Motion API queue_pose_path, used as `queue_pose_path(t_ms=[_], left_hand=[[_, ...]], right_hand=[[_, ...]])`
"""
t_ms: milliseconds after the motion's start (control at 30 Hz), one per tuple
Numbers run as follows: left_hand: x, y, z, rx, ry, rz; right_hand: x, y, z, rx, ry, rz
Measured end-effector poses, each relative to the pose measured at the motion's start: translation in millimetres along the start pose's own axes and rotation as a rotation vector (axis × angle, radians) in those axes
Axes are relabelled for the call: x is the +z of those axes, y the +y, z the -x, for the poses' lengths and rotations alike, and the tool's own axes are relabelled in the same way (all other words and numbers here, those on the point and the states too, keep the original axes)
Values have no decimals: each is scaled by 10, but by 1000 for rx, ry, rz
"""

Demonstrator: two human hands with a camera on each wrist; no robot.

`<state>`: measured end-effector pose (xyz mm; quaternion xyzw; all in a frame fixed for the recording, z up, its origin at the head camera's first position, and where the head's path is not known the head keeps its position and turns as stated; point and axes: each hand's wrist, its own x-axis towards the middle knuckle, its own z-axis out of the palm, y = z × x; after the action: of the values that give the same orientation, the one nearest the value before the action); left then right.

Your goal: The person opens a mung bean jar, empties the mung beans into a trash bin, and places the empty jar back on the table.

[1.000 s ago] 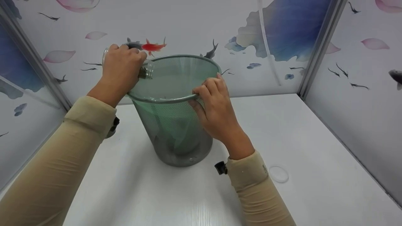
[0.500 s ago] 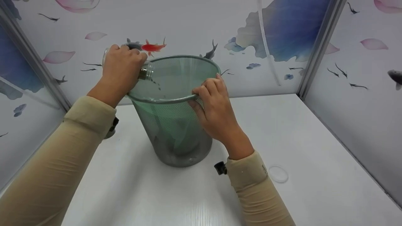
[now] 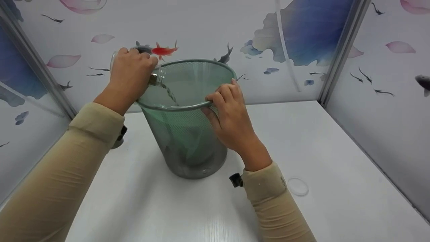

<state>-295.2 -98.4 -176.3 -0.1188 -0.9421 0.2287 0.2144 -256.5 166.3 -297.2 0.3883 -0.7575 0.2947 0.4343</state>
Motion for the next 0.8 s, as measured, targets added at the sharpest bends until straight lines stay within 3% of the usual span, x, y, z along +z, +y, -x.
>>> queue_pose_path(t_ms=[800], left_hand=[[-5,20,-8,18,26,-47]], right_hand=[[-7,6,10,-2,-8,15]])
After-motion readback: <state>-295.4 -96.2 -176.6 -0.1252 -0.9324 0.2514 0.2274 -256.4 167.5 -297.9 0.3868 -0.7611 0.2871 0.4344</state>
